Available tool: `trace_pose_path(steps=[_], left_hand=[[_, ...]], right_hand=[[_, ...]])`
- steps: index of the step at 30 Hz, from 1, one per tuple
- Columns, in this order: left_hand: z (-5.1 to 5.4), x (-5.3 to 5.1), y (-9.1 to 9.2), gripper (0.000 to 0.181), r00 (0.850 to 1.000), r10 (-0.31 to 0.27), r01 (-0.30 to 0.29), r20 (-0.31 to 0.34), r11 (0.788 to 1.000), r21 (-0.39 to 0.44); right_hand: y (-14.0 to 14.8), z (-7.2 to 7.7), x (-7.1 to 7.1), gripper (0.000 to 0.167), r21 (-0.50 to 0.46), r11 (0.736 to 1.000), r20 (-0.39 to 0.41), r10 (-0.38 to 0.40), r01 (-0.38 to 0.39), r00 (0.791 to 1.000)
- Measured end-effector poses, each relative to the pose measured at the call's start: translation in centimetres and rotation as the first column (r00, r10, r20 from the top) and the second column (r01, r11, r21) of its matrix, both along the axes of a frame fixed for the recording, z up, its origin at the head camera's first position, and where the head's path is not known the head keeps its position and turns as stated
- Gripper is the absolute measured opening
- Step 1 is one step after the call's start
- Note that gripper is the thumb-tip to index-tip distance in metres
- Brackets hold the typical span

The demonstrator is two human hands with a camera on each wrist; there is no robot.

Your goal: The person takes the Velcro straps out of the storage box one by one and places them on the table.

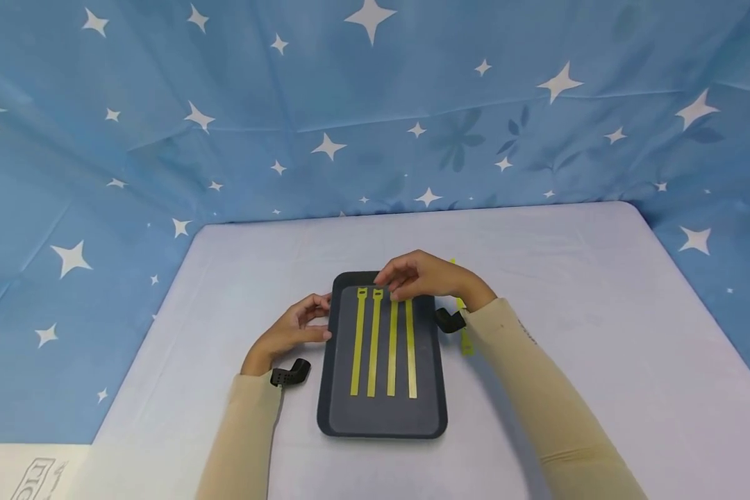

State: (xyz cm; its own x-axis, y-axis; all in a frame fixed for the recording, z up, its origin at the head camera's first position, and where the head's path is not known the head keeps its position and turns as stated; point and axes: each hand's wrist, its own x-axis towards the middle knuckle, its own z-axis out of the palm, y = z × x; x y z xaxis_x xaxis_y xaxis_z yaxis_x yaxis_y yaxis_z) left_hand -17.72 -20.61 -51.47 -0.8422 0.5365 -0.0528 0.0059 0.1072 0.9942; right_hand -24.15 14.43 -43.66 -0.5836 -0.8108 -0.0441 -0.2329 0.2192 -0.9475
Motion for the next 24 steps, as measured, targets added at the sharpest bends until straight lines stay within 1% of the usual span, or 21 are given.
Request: trace_pose_path(steps=[5, 10, 14, 19, 22, 24], left_hand=[[-0.1, -0.1, 0.0, 0.049, 1.000, -0.010, 0.010, 0.000, 1.000, 0.015], [-0.1, -0.2, -0.1, 0.047, 1.000, -0.008, 0.008, -0.012, 1.000, -0.005], [-0.1, -0.3, -0.1, 0.047, 1.000, -0.009, 0.009, -0.014, 1.000, -0.002], [0.0, -0.2, -0.1, 0.047, 1.000, -0.017, 0.017, -0.014, 1.000, 0.009], [-0.1, -0.2, -0.1, 0.047, 1.000, -0.019, 0.019, -0.014, 1.000, 0.009], [-0.2, -0.3, -0.1, 0.046, 1.000, -0.017, 0.017, -0.012, 1.000, 0.007]], right_hand=[[-1.0, -0.1, 0.0, 0.036, -0.006, 0.999, -0.009, 0.034, -0.034, 0.999], [-2.0, -0.2, -0.2, 0.037, 0.008, 0.998, -0.005, 0.056, -0.056, 0.998], [-2.6, -0.4, -0.4, 0.036, 0.022, 0.998, -0.010, 0.065, -0.065, 0.998], [-3.3, -0.8, -0.7, 0.034, 0.020, 0.996, 0.012, 0.082, -0.082, 0.997], [-3.6, -0.9, -0.6, 0.034, 0.031, 0.995, 0.026, 0.091, -0.092, 0.995], [-3.9, -0.9, -0.5, 0.034, 0.044, 0.994, 0.020, 0.095, -0.096, 0.995]])
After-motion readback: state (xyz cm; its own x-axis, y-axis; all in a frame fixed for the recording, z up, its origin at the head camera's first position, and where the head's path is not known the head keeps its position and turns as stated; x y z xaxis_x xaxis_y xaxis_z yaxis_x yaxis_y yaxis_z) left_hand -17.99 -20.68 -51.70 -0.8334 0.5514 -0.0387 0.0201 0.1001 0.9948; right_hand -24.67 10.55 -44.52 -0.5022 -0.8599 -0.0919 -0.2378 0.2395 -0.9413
